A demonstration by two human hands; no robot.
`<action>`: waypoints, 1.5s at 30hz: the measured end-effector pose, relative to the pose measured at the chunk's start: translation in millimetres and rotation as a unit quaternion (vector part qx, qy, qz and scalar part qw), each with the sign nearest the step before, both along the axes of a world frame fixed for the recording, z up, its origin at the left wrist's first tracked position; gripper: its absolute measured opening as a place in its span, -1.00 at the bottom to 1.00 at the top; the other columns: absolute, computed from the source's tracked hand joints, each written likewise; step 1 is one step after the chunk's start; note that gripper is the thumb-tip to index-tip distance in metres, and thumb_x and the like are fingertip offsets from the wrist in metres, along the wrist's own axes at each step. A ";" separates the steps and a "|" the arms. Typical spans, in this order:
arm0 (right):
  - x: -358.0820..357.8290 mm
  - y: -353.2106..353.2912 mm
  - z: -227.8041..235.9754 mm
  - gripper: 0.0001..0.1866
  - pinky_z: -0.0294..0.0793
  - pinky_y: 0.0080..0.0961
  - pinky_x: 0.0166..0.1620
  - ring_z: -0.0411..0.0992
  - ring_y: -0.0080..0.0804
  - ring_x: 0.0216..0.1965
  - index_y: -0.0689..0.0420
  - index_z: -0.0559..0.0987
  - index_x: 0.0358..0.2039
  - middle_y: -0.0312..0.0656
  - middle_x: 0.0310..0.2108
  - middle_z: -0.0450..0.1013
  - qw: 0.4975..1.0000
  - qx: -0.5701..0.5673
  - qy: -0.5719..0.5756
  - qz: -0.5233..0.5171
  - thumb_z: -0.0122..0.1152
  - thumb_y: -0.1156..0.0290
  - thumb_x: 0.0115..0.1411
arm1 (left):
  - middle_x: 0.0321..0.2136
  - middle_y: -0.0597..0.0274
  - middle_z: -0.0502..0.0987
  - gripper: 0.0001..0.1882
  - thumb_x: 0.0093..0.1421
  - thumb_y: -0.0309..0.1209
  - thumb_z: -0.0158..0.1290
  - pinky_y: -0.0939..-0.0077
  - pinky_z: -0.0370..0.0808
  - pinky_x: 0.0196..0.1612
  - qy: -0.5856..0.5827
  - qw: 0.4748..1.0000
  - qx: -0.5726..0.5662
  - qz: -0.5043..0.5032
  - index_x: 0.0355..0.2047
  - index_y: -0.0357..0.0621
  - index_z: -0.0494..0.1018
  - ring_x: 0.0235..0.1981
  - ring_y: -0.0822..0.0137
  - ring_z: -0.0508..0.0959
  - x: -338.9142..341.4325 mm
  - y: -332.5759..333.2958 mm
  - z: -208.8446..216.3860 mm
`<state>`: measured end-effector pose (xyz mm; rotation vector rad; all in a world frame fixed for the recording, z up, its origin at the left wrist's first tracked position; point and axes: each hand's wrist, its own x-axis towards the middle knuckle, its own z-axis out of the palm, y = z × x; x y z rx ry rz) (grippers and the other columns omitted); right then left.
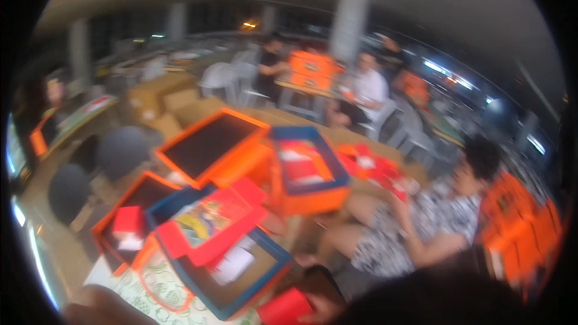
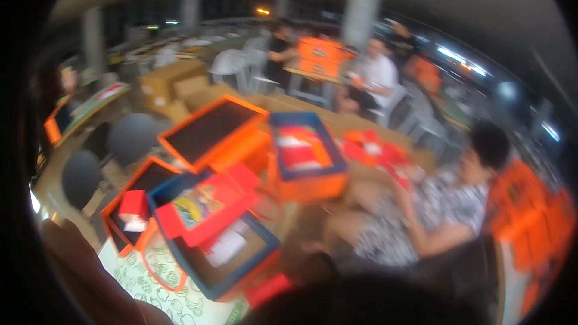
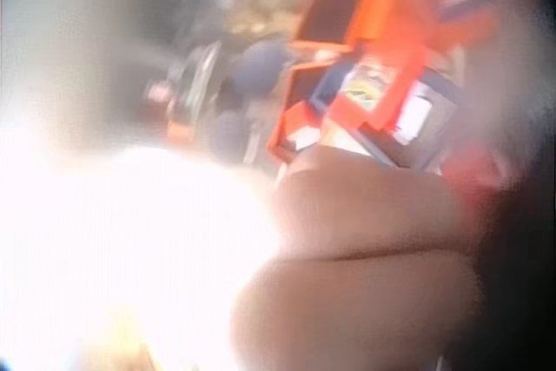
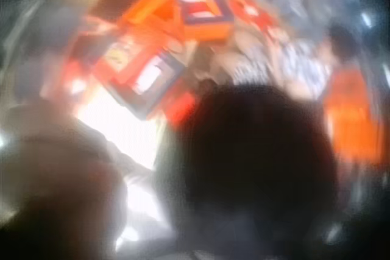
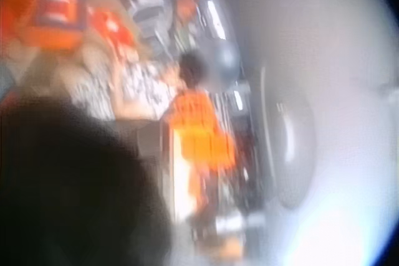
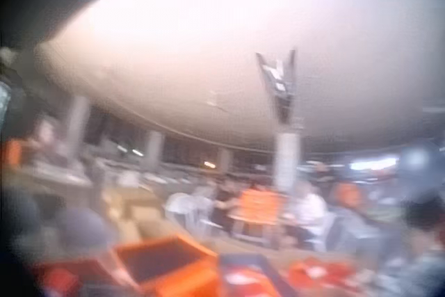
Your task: The person assembles small red boxes by folding flaps and tucking them into slots. The person then places the assembled red boxes into larger orange boxes on the table.
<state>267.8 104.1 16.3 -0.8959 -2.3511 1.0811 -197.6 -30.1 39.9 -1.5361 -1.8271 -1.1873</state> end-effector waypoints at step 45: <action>264.8 -59.4 262.7 -0.26 0.42 -0.30 0.20 0.45 -0.33 0.11 0.25 0.36 0.27 -0.07 0.07 0.50 0.699 0.210 -0.495 -0.472 0.45 0.22 0.17 | 0.12 -0.12 0.52 -0.49 0.42 -0.16 -0.09 0.10 0.43 0.26 -0.066 0.983 -0.095 -0.144 0.23 -0.25 0.38 0.17 0.02 0.53 86.9 89.2 -87.7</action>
